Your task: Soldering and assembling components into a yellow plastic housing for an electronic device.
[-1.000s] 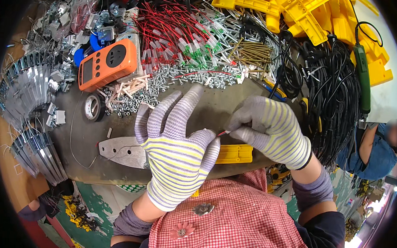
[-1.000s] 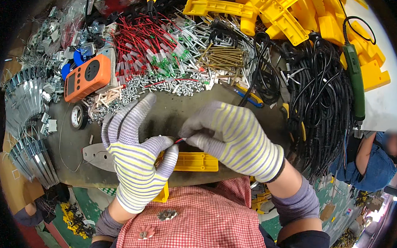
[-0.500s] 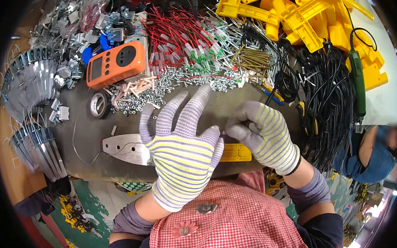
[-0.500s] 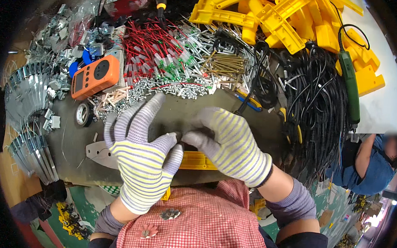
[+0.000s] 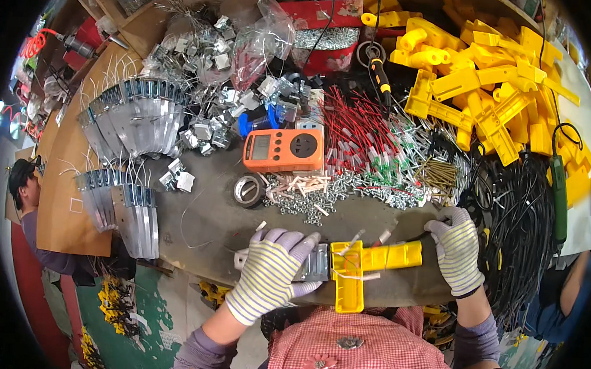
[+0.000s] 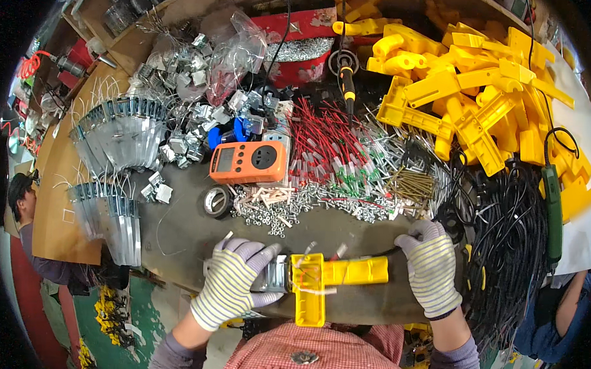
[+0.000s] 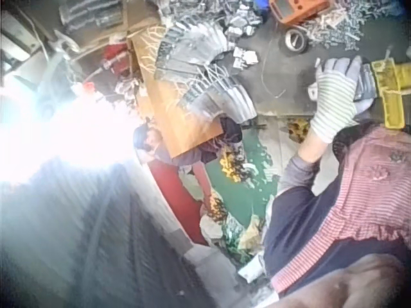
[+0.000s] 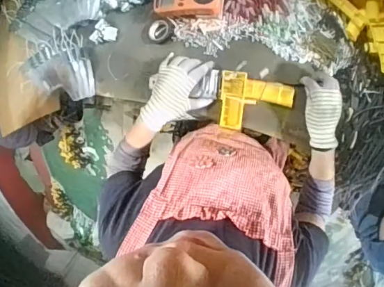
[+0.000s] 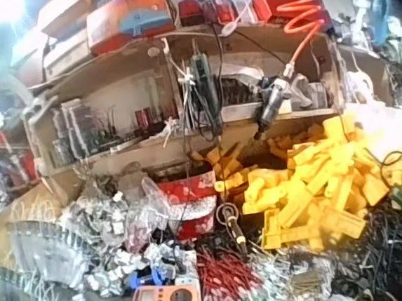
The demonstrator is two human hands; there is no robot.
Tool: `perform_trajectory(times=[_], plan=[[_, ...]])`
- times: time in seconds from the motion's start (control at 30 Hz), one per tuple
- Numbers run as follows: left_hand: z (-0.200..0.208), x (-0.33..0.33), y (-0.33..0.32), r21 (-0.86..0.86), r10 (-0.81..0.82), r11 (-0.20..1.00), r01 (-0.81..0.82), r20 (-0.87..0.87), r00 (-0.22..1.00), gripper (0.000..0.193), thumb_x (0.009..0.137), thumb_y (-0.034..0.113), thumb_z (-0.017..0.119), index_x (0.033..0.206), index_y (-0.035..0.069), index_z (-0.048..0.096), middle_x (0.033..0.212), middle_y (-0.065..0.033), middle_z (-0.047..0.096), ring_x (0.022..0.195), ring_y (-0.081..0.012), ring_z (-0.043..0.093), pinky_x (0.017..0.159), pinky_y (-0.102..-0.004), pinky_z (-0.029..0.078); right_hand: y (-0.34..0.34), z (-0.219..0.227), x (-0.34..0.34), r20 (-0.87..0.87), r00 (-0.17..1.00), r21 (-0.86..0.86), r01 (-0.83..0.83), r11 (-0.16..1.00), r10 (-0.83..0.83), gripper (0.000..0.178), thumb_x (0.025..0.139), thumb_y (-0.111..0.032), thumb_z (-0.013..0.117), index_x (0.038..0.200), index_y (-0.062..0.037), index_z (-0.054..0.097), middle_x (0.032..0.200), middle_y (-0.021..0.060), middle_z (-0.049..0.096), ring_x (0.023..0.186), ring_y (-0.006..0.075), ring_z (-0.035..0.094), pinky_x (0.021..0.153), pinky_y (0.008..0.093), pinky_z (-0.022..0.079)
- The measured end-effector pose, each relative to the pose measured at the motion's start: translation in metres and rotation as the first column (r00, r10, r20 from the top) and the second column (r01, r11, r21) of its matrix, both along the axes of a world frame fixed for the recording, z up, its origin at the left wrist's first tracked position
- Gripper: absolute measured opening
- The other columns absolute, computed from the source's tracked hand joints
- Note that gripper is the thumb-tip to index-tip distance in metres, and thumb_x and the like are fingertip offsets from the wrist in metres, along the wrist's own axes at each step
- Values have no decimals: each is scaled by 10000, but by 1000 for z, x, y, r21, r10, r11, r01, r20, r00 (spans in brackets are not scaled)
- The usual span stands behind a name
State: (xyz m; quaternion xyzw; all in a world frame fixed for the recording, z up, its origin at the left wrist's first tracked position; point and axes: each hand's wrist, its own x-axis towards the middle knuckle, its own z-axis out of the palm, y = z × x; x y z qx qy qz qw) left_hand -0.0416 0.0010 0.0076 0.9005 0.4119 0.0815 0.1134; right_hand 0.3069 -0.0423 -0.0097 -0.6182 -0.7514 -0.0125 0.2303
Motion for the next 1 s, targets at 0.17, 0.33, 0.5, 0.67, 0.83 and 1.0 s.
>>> perform_trajectory(times=[0.17, 0.33, 0.5, 0.67, 0.83, 1.0], plan=[[1, -3, -9, 35, 86, 996, -87, 41, 995, 834, 684, 522, 789, 1366, 99, 562, 1185, -107, 575, 1107, -306, 543, 976, -522, 390, -12, 11, -26, -213, 969, 54, 142, 988, -127, 274, 760, -6, 672, 1029, -55, 682, 962, 155, 610, 910, 353, 593, 780, 415, 498], [28, -4, 29, 127, -8, 992, -24, 245, 970, 519, 753, 360, 781, 1181, 89, 664, 994, -124, 642, 954, -335, 606, 867, -474, 470, -59, -2, -47, -463, 879, -21, 115, 993, -111, 276, 770, -21, 693, 1043, -45, 672, 899, 146, 608, 822, 328, 579, 725, 421, 488], [41, -6, 143, 148, 405, 839, -524, 474, 782, 293, 970, 264, 613, 1018, -4, 721, 994, -215, 720, 923, -374, 685, 841, -408, 522, -50, -8, -50, -448, 894, 30, 6, 1000, 8, 304, 763, 9, 699, 1059, -58, 674, 796, 104, 594, 662, 291, 561, 594, 398, 464], [36, -16, 258, -186, 711, 701, -689, 110, 694, 475, 861, 440, 730, 1047, 3, 754, 962, -167, 756, 877, -285, 717, 840, -398, 534, -43, -5, -51, -456, 886, 20, -83, 996, 83, 247, 766, 11, 698, 996, -80, 689, 786, 90, 596, 644, 293, 569, 587, 406, 477], [36, 14, 239, -80, 519, 817, -571, 534, 667, 247, 867, 220, 764, 941, -15, 740, 816, -96, 734, 738, -138, 666, 718, -318, 528, -47, -10, -50, -451, 892, 33, -29, 999, 41, 211, 778, -10, 705, 974, -87, 695, 806, 87, 614, 644, 288, 578, 584, 407, 484], [62, 43, 150, -132, 222, 959, -253, 900, 374, 140, 944, 169, 677, 940, 30, 692, 703, -3, 624, 523, -25, 478, 479, -208, 381, -48, 9, -40, -445, 881, 144, -106, 984, 160, 178, 786, -19, 702, 952, -85, 700, 826, 77, 622, 673, 272, 595, 613, 393, 490]])
